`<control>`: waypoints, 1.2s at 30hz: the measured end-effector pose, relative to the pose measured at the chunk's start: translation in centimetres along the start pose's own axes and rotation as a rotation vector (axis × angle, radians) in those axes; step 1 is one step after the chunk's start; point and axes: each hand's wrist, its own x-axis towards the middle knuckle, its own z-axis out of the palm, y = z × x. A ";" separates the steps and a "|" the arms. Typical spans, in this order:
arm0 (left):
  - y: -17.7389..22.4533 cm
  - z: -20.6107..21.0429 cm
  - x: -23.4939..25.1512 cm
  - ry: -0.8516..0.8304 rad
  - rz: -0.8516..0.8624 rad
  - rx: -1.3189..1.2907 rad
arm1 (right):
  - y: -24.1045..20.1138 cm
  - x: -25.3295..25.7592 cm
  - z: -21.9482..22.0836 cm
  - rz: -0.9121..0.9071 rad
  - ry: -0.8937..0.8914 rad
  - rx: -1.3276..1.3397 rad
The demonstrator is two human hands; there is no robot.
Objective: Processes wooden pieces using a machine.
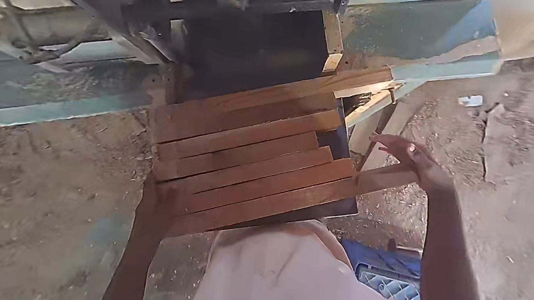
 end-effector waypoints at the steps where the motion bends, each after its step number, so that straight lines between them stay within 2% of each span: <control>1: 0.0 0.4 0.2 0.050 -0.007 0.042 | 0.6 0.1 0.4 -0.048 -0.044 0.017; 3: 0.1 1.6 0.5 0.156 -0.003 0.190 | 1.4 0.2 1.5 -0.099 -0.061 0.094; 6: 0.4 2.5 0.5 0.221 -0.061 0.384 | 1.4 -0.3 4.5 -0.092 -0.006 0.136; 15: 0.0 2.2 0.7 0.235 -0.114 0.315 | 1.2 0.0 12.3 -0.192 0.044 0.210; 18: 0.3 2.2 1.0 0.272 -0.135 0.309 | 1.1 1.0 12.4 -0.237 0.069 0.197; 22: -0.6 1.5 1.2 0.284 -0.092 0.232 | 1.0 4.7 11.3 -0.341 0.100 0.197; 26: 0.0 0.8 1.6 0.311 -0.051 0.080 | 0.6 7.4 13.6 -0.402 -0.013 0.176; 32: 1.3 0.8 2.1 0.273 -0.142 0.177 | 1.0 6.4 15.3 -0.349 -0.061 0.149; 36: 1.8 2.1 2.3 0.272 -0.007 0.201 | 0.6 5.4 15.6 -0.368 -0.035 0.142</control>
